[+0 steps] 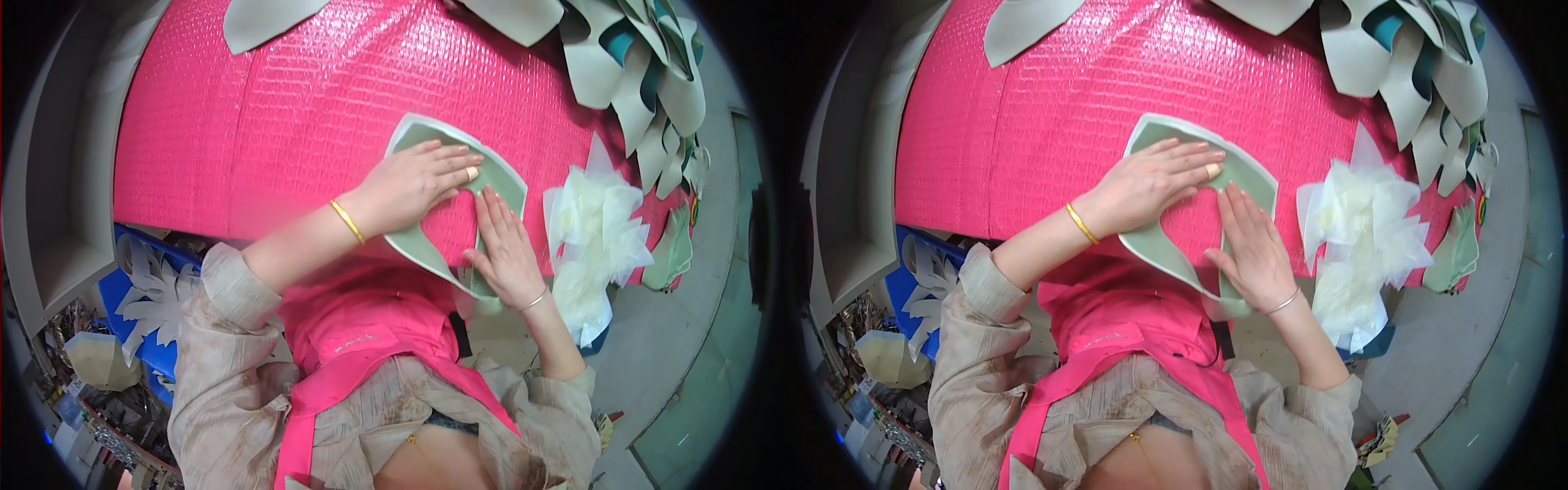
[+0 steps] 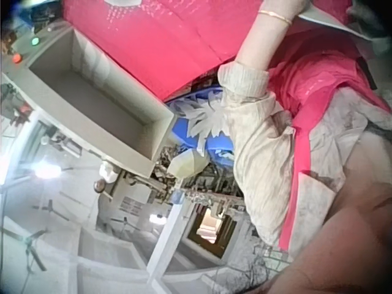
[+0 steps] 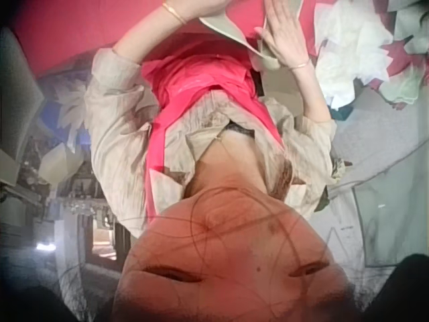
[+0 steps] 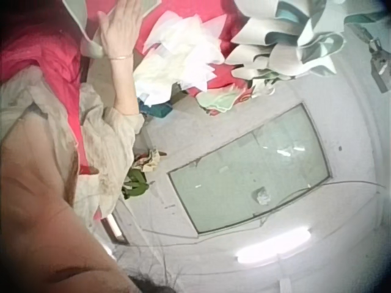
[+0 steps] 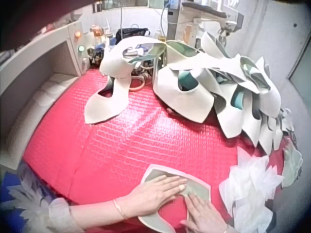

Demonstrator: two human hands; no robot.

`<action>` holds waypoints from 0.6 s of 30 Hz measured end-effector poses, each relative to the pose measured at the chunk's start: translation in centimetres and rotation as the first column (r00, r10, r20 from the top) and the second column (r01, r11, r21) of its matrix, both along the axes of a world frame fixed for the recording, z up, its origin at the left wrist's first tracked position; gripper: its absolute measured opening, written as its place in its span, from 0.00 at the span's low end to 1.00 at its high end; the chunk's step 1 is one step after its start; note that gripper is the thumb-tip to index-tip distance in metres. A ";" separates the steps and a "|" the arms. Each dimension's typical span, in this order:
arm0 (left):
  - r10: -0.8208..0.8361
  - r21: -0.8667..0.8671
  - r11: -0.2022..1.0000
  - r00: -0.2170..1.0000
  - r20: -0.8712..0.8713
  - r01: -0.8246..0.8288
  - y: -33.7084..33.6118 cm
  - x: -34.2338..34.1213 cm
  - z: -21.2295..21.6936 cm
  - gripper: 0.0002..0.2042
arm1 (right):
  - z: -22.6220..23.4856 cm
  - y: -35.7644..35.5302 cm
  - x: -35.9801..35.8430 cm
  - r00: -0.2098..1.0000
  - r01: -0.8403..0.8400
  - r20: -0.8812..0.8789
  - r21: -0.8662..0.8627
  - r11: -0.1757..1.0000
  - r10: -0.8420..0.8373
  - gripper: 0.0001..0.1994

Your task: The person assembles shoe components by hand on a pink work surface. They insert a light green insole into a white shoe upper, press the edges to secure it, and then place a white paper insert inside the shoe. This process is repeated for multiple shoes.

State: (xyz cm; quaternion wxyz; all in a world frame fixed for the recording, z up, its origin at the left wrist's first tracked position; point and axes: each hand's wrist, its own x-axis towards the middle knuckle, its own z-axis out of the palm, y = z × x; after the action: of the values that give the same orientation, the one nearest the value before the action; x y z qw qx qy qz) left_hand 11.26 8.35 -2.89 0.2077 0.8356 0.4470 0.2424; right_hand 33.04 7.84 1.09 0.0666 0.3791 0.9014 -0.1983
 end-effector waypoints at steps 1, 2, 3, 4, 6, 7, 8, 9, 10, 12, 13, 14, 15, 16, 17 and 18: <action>0.029 -0.013 1.000 1.000 0.012 -0.029 0.1 0.0 0.0 0.21 | -0.2 0.2 -0.3 1.000 0.009 0.015 0.009 1.000 -0.009 0.37; 0.052 -0.004 0.999 0.999 0.013 -0.052 0.2 0.2 -0.4 0.21 | -1.1 0.9 -0.5 0.999 0.019 0.033 0.052 0.998 -0.021 0.37; 0.120 0.060 0.991 0.992 -0.030 -0.118 0.7 0.2 -0.5 0.21 | -1.3 2.0 -1.2 0.999 0.017 0.032 0.104 0.994 -0.020 0.37; 0.189 0.126 0.976 0.979 -0.069 -0.180 1.8 0.3 -0.7 0.22 | -1.4 3.1 -2.1 0.999 0.015 0.031 0.156 0.988 -0.020 0.36; 0.261 0.147 0.959 0.956 -0.137 -0.241 3.0 0.4 -0.7 0.23 | -1.8 3.9 -2.9 0.998 0.055 0.015 0.128 0.990 -0.057 0.35; 0.285 0.205 0.946 0.944 -0.164 -0.250 3.2 -0.1 -0.8 0.22 | -2.1 4.3 -3.0 0.999 0.051 0.003 0.157 0.986 -0.052 0.35; 0.311 0.257 0.931 0.932 -0.184 -0.260 3.2 -0.3 -0.9 0.22 | -2.3 4.6 -2.8 0.999 0.044 -0.003 0.182 0.982 -0.044 0.34; 0.338 0.309 0.913 0.919 -0.204 -0.267 3.1 -0.4 -0.9 0.22 | -2.5 4.7 -2.5 0.999 0.037 -0.009 0.208 0.977 -0.036 0.34; 0.233 0.260 0.951 0.938 -0.255 -0.166 2.3 -1.8 -0.8 0.23 | -2.4 4.7 -2.1 0.998 0.038 0.037 0.264 0.964 -0.050 0.32; 0.127 0.095 0.990 0.956 -0.265 -0.105 -0.7 -4.6 0.2 0.24 | -1.1 5.0 -0.7 0.994 0.051 0.081 0.220 0.974 -0.070 0.31; 0.070 0.014 0.998 0.960 -0.272 -0.069 -2.1 -5.8 1.0 0.26 | -0.6 5.2 -0.1 0.992 0.064 0.095 0.199 0.978 -0.084 0.30; 0.092 -0.068 0.992 0.974 -0.205 -0.108 -3.5 -6.7 1.8 0.27 | -0.4 5.5 0.4 0.997 0.056 -0.059 0.234 0.971 -0.044 0.28; 0.118 -0.158 0.978 0.984 -0.136 -0.139 -4.7 -7.3 2.4 0.29 | 0.3 5.8 0.0 0.984 0.170 -0.073 0.110 0.979 -0.162 0.27; 0.152 -0.249 0.955 0.986 -0.068 -0.164 -5.9 -7.4 3.1 0.30 | 1.5 6.3 -0.4 0.958 0.277 -0.072 -0.019 0.961 -0.278 0.26; 0.293 -0.213 0.933 0.956 -0.021 -0.291 -6.5 -5.7 5.1 0.30 | 2.1 6.5 -0.9 0.920 0.377 -0.057 -0.140 0.916 -0.388 0.24; 0.413 -0.073 0.911 0.897 0.159 -0.407 -6.8 -3.3 6.6 0.24 | 0.1 7.1 0.5 0.925 0.195 -0.320 -0.060 0.979 -0.204 0.21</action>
State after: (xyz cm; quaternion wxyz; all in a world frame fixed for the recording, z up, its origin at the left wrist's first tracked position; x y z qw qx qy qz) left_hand 7.95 1.60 3.75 0.2053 0.6948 0.5980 0.3429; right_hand 33.51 14.91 1.23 -0.0979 0.4300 0.8541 -0.2758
